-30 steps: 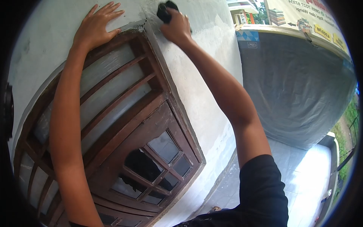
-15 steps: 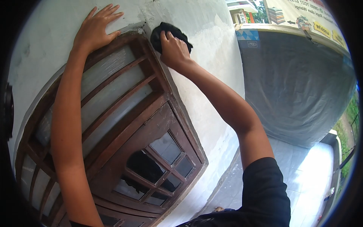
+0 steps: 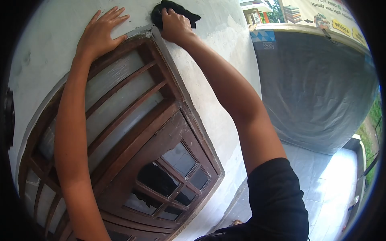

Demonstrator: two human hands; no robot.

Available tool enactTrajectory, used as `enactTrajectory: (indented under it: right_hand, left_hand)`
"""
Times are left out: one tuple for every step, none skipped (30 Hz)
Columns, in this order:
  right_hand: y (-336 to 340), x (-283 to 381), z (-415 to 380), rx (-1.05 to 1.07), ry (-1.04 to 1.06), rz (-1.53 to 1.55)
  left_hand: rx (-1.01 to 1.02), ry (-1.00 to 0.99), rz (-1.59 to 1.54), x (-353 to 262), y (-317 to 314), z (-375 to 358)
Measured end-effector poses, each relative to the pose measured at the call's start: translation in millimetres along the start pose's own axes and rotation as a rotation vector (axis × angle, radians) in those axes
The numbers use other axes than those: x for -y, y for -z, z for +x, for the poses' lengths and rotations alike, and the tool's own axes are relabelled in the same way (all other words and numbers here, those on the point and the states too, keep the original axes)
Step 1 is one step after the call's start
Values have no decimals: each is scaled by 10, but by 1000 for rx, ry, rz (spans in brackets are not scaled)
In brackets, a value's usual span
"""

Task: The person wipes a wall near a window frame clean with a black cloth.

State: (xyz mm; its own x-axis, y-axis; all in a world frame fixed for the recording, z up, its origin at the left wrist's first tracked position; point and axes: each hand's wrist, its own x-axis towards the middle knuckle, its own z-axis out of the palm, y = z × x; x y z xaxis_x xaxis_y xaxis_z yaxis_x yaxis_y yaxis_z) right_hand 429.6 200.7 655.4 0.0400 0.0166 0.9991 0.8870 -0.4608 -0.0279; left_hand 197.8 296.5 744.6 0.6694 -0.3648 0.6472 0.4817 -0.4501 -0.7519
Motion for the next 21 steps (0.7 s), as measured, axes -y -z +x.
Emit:
enactTrajectory:
  right_hand:
    - [42,22,-104,48,-5,5]
    - [98,50,-216,94,-11,9]
    - [121,65,-349,123,-11,19]
    - [118,88,-483,123,-13,12]
    - [134,123,-607,164,-40,5]
    - [165,164,-720,206,-68,-2]
    - [201,200,-842,202,-74,37]
    - [260,230,-907,198,-81,77]
    - [319,208,-883,275,-151,162]
    - [358,192,-821,275,-152,163]
    - [368,154,-711,241,-202,204]
    - [359,106,-586,205,-250,245]
    - [323,80,-433,90,-232,210]
    - [288,69,-259,5,-214,150]
    - [239,18,-76,-85,-149,179]
    - [216,-22,84,-133,-77,175]
    - [261,-16,185,-5,-92,148]
    - [307,12,265,122,-105,121]
    - [193,23,259,90,-72,75]
    - [32,12,208,59,-40,28]
    - [8,42,111,-2,-5,32]
  left_hand:
    - [4,3,3,-1,2,0]
    - [5,4,5,-4,7,8]
    - [1,6,2,-11,9,11]
    - [10,12,1,-16,14,10]
    - [18,17,1,-17,23,11]
    - [13,17,0,-17,34,10]
    - [22,18,3,-19,42,9]
    - [31,17,6,-24,51,13]
    - [31,15,6,-29,53,14]
    - [30,14,3,-29,52,9]
    - [31,13,1,-24,51,3]
    - [32,14,3,-19,47,-1]
    - [29,13,3,-17,43,3]
    - [29,13,1,-18,35,3]
    - [30,14,3,-16,32,6]
    - [23,7,9,-12,36,9]
    - [18,-2,14,-10,29,6]
    - [21,-1,17,-10,23,7]
    - [7,-3,18,-10,19,8]
    - [-6,-4,16,-5,6,4]
    - [-2,-3,15,10,-1,9]
